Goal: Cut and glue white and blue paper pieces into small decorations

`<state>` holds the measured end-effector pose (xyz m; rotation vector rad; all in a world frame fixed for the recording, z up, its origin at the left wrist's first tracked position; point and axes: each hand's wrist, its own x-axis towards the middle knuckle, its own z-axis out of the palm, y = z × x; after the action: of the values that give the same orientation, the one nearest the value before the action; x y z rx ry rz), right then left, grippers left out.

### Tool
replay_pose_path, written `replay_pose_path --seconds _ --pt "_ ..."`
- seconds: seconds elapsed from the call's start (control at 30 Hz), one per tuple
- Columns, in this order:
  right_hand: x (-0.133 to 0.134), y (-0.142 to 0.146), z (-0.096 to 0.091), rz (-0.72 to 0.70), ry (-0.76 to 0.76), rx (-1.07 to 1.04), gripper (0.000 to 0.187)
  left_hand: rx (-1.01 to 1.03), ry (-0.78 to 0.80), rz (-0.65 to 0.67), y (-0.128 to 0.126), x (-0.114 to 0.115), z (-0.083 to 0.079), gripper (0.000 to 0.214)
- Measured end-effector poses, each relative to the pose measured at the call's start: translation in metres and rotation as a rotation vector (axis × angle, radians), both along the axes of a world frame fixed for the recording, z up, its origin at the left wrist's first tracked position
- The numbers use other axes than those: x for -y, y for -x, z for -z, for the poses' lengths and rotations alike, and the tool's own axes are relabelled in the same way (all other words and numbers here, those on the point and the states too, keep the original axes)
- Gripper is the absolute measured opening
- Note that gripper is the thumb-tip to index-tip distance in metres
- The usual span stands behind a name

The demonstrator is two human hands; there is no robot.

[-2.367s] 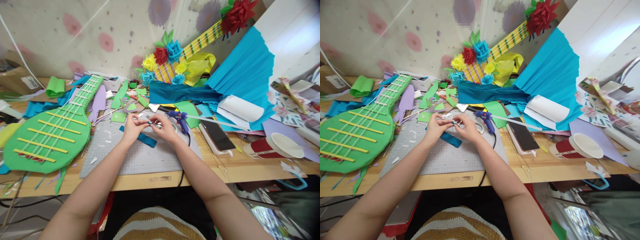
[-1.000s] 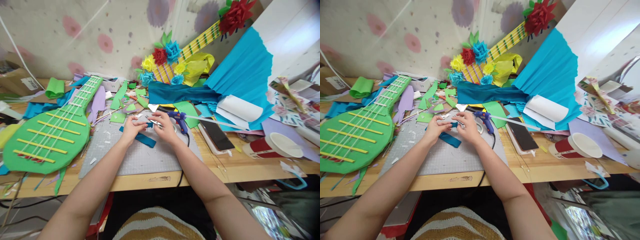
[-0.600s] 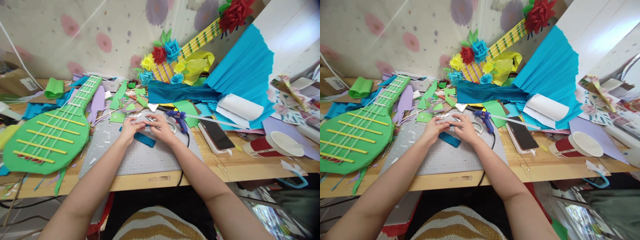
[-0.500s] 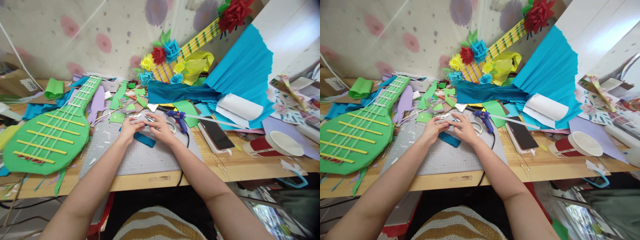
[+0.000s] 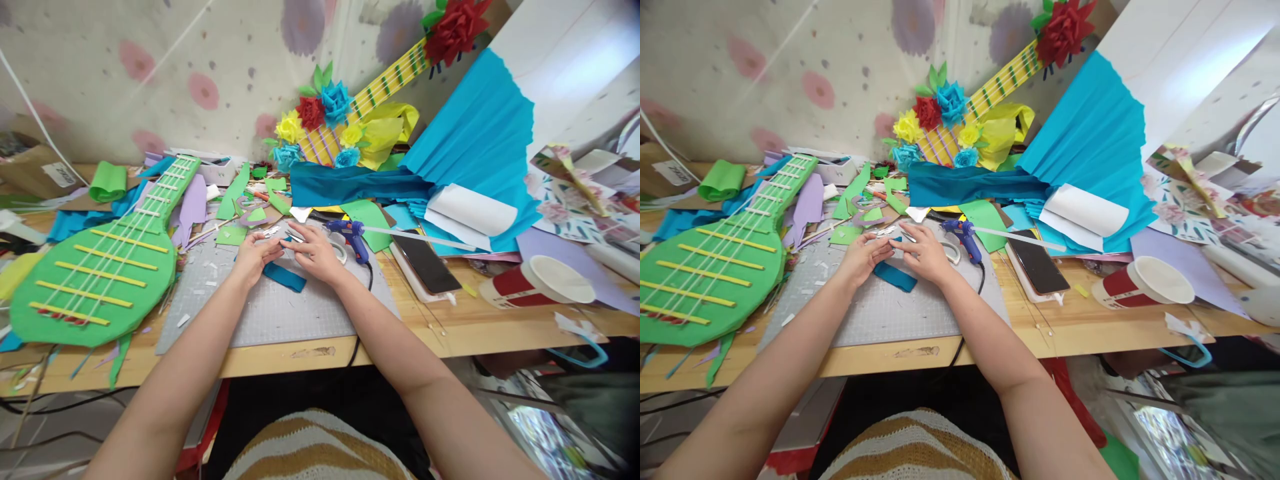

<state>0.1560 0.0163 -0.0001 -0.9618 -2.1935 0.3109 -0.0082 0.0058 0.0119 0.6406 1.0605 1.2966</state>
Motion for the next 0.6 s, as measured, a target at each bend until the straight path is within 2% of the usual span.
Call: replay_pose_path --seconds 0.1,0.17,0.27,0.37,0.47,0.6 --pt "0.002 0.0 0.0 -0.048 0.006 -0.088 0.039 -0.001 0.037 -0.022 -0.002 0.0 0.002 0.045" --pt "0.003 -0.001 0.0 -0.065 0.052 -0.221 0.036 -0.005 0.03 -0.023 -0.003 0.0 0.004 0.046" --pt "0.002 -0.003 0.002 -0.07 0.18 -0.469 0.028 -0.032 0.0 -0.055 -0.003 0.0 0.005 0.05" --pt "-0.001 0.0 0.005 -0.025 0.379 -0.668 0.017 -0.076 -0.033 -0.097 -0.003 0.0 0.004 0.055" --pt "-0.004 0.009 0.009 0.038 0.587 -0.776 0.028 -0.103 -0.069 -0.105 -0.005 0.001 0.002 0.057" --pt "-0.008 0.022 0.013 0.059 0.666 -0.816 0.041 -0.123 -0.099 -0.108 -0.009 0.003 0.001 0.06"
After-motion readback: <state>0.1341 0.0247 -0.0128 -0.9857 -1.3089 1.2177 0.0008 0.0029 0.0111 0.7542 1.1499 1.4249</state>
